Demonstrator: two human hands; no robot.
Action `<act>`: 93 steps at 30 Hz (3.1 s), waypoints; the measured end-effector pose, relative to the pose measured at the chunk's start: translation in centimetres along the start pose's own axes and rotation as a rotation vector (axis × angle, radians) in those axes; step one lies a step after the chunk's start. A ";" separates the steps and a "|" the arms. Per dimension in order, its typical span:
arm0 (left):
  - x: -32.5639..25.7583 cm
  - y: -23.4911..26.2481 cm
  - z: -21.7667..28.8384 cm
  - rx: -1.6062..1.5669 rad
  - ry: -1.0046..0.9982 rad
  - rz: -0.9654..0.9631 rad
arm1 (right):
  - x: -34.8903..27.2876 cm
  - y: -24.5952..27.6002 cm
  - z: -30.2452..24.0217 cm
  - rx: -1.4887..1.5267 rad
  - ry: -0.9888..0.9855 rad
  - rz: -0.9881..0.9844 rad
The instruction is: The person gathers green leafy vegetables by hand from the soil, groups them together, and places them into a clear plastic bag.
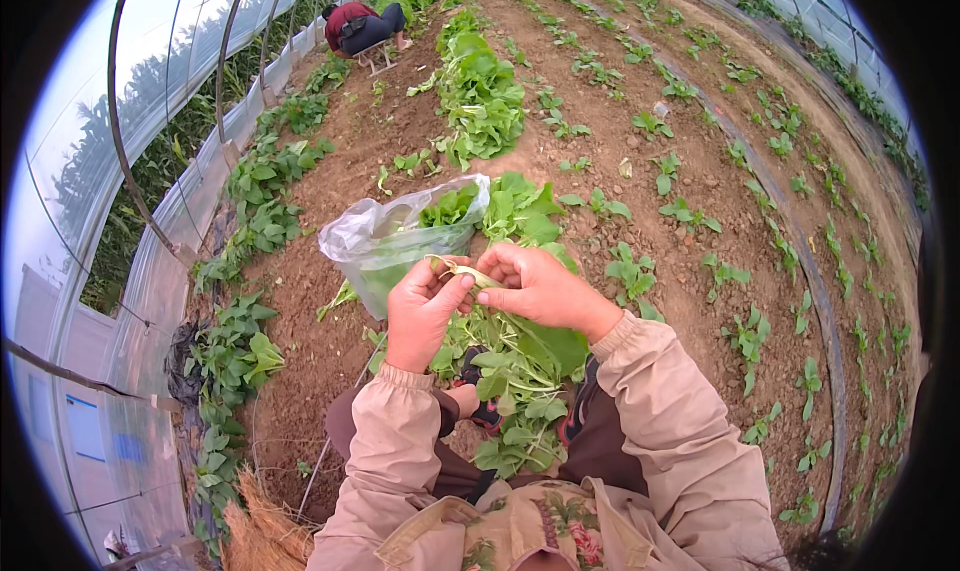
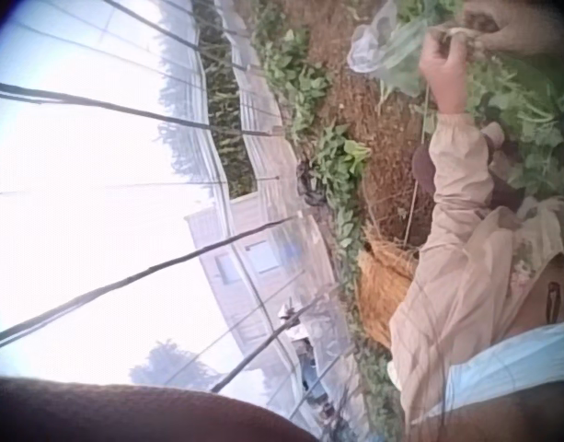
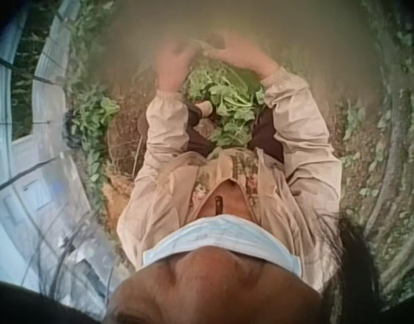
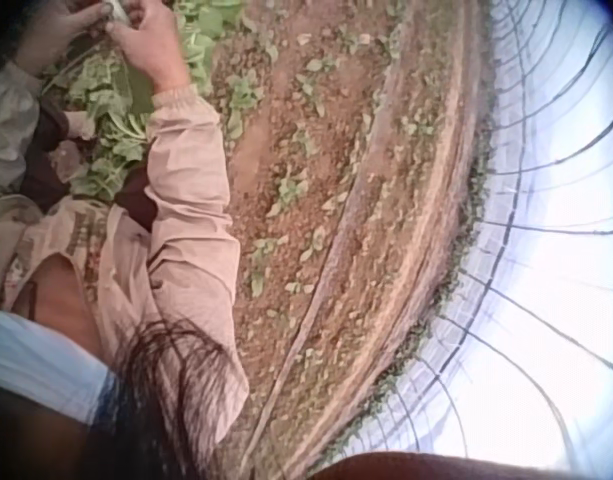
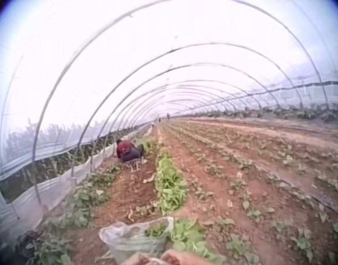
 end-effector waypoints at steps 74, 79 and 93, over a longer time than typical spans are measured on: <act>-2.6 -11.9 -13.7 -0.215 0.081 0.071 | -5.1 9.1 3.6 0.118 -0.280 0.347; -4.1 -10.1 -9.9 0.202 -0.267 0.182 | -4.7 8.5 3.2 0.269 -0.288 0.066; -3.5 -7.6 -8.1 -0.203 0.146 -0.179 | -5.1 5.6 2.4 0.234 -0.603 -0.532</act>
Point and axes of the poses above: each hand's wrist, its own x-axis towards the middle knuckle, its own y-axis out of the back of the hand, z = x × y, the point moved 3 cm from there along x, towards the middle knuckle
